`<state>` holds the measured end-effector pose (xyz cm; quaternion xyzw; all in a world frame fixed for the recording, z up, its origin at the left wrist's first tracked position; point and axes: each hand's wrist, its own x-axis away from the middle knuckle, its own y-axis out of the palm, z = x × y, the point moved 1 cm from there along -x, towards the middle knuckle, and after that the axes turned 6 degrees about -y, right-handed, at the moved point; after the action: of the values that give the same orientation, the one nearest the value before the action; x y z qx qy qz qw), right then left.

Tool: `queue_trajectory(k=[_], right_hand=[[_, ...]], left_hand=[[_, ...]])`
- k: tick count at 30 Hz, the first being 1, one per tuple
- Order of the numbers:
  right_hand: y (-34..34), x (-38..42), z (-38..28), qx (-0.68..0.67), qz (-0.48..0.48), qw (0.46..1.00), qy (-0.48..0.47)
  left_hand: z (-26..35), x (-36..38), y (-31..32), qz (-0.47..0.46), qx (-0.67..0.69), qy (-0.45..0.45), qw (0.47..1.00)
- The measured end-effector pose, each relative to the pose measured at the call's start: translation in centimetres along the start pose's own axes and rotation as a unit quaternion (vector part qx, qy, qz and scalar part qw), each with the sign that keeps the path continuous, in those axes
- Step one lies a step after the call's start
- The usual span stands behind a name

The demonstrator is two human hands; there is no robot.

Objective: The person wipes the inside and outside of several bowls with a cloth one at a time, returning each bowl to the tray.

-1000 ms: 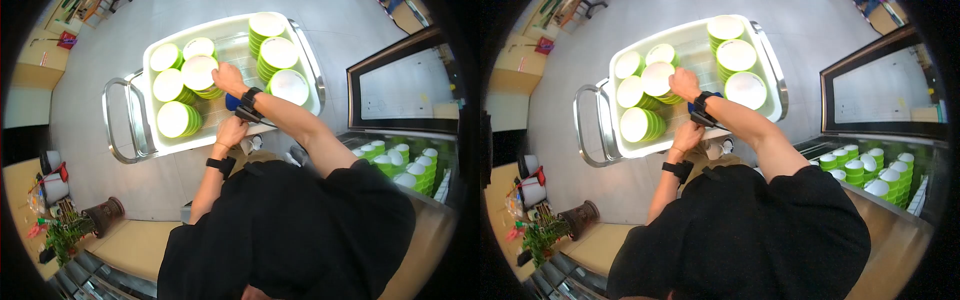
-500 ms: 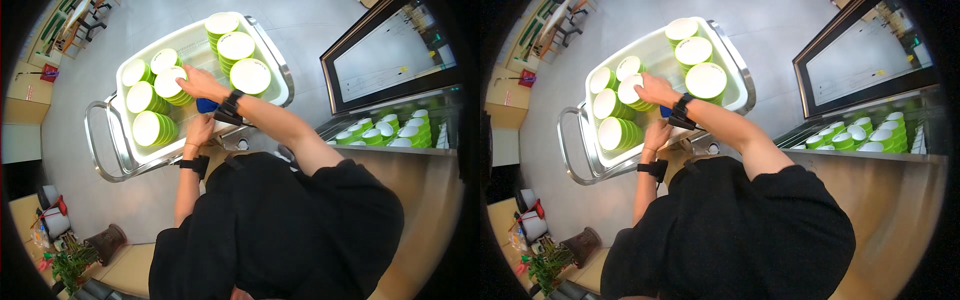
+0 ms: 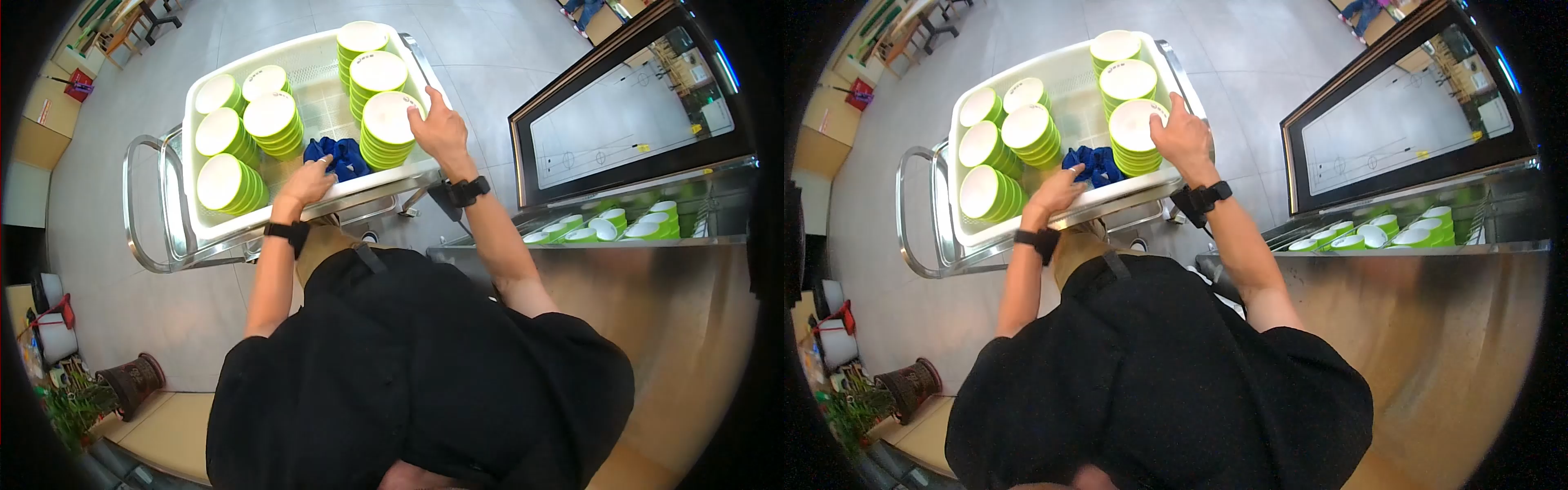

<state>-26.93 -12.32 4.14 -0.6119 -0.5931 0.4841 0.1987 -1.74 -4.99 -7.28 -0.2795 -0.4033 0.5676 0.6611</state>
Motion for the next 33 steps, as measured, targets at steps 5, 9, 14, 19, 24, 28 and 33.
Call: queue_trajectory(k=[5,9,14,19,24,28,33], right_hand=[[0.8,2.4,-3.1,-0.201,0.005,0.968,-0.149],[3.7,5.3,-5.0,-0.287,-0.072,0.932,-0.21],[6.5,6.6,-3.7,-0.392,-0.101,0.911,-0.078],[6.4,6.3,-3.4,-0.463,-0.135,0.876,-0.032],[5.4,6.0,-5.8,-0.394,-0.056,0.907,-0.139],[6.2,4.9,-7.3,-0.406,-0.1,0.899,-0.126],[9.1,5.1,-6.7,-0.269,-0.221,0.934,-0.075]], left_hand=[[5.4,-4.1,-3.6,-0.246,-0.224,-0.018,0.943],[2.3,-9.3,-0.7,-0.462,-0.063,-0.079,0.881],[2.0,-9.1,-1.2,-0.307,-0.202,-0.094,0.925],[1.8,-7.7,-5.4,-0.005,-0.024,-0.15,0.988],[8.0,0.1,-12.2,0.162,0.089,-0.049,0.982],[9.7,3.1,-11.0,0.072,0.356,0.019,0.932],[10.8,2.9,-11.5,0.09,0.318,-0.053,0.942]])
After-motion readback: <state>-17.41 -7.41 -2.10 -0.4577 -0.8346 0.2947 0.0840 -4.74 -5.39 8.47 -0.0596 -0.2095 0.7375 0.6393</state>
